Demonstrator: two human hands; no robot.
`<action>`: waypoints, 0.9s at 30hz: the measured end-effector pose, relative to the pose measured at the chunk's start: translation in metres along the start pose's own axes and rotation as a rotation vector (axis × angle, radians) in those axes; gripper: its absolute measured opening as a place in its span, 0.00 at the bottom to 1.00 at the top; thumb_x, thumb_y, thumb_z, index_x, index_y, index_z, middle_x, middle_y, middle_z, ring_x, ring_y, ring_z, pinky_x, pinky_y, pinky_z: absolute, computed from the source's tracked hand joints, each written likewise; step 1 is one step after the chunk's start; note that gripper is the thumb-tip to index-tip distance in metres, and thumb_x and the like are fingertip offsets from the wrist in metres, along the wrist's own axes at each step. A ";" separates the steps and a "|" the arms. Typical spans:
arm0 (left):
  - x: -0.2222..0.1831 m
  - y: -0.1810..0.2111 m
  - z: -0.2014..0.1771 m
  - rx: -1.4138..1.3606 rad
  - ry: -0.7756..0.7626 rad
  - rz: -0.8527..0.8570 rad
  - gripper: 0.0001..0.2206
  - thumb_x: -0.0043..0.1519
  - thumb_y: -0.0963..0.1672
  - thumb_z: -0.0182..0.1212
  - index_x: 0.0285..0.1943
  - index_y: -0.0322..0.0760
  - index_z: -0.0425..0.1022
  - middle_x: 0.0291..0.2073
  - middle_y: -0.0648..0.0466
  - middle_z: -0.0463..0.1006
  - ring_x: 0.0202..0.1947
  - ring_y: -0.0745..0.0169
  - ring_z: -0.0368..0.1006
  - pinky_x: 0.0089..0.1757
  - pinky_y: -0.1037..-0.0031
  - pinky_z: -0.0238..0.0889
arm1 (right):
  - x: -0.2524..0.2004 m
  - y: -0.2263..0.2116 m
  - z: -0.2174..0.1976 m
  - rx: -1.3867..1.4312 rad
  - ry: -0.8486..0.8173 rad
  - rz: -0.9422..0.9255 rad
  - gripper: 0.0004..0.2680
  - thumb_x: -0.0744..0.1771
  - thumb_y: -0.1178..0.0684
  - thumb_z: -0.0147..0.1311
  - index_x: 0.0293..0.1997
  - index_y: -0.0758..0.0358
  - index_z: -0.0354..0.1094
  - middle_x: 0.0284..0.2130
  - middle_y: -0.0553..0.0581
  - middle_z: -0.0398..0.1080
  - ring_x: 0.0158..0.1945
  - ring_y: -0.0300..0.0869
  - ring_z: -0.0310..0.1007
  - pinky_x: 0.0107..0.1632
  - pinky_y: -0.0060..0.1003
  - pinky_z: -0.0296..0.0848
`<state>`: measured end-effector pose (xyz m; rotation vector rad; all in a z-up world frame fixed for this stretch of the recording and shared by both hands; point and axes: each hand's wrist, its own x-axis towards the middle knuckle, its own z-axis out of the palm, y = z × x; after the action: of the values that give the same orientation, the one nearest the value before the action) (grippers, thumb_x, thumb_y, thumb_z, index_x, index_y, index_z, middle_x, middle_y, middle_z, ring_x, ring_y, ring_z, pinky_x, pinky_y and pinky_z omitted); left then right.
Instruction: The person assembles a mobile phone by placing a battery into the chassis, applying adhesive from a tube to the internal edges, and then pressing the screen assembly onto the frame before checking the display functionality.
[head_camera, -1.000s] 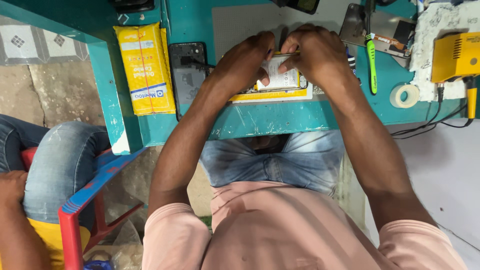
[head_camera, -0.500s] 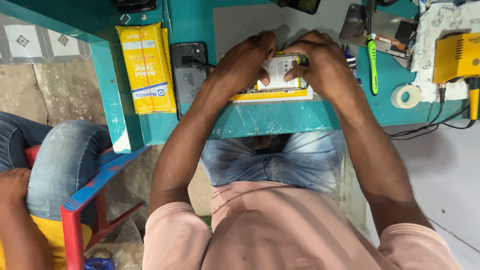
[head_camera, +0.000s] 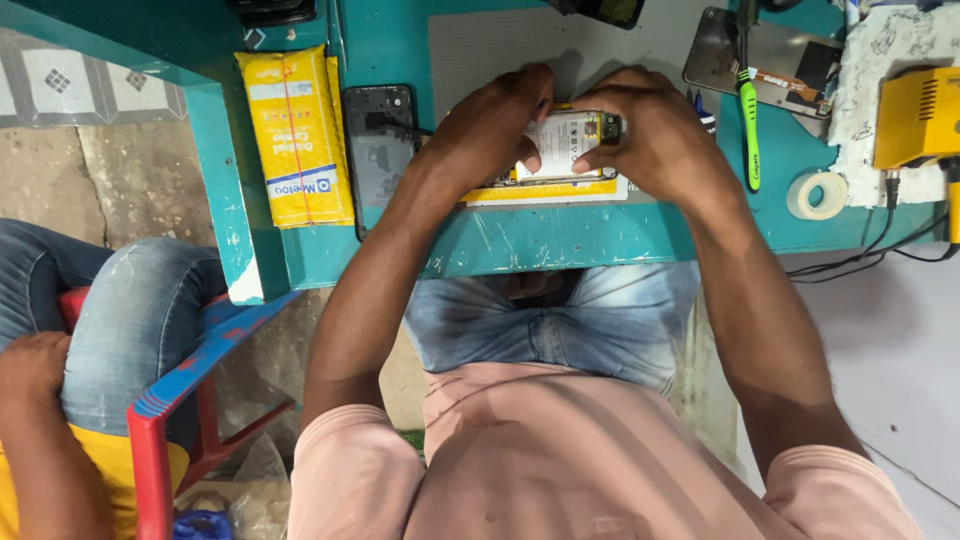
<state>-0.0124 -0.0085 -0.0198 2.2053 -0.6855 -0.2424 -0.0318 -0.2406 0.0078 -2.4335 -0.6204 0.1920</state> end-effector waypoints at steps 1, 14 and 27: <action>0.000 -0.001 0.001 0.001 0.009 0.017 0.22 0.44 0.35 0.74 0.42 0.34 0.64 0.37 0.43 0.78 0.43 0.36 0.76 0.40 0.53 0.67 | 0.001 0.001 0.000 -0.005 0.001 0.004 0.21 0.57 0.50 0.75 0.53 0.63 0.77 0.47 0.63 0.74 0.52 0.57 0.71 0.56 0.49 0.69; 0.001 -0.006 -0.003 -0.058 -0.023 0.037 0.26 0.41 0.36 0.78 0.42 0.32 0.63 0.36 0.42 0.78 0.42 0.34 0.75 0.39 0.53 0.66 | 0.026 -0.001 0.015 -0.071 0.049 0.110 0.16 0.58 0.45 0.76 0.38 0.66 0.78 0.37 0.63 0.76 0.43 0.55 0.77 0.48 0.48 0.73; 0.002 -0.006 -0.004 -0.045 -0.074 -0.006 0.26 0.43 0.37 0.78 0.43 0.34 0.62 0.35 0.42 0.78 0.42 0.34 0.76 0.39 0.53 0.66 | 0.032 -0.003 0.025 -0.059 0.028 0.226 0.16 0.56 0.43 0.76 0.36 0.61 0.77 0.41 0.60 0.75 0.49 0.55 0.73 0.52 0.55 0.66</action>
<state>-0.0066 -0.0037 -0.0214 2.1645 -0.7071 -0.3407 -0.0120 -0.2098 -0.0097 -2.5567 -0.3418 0.2342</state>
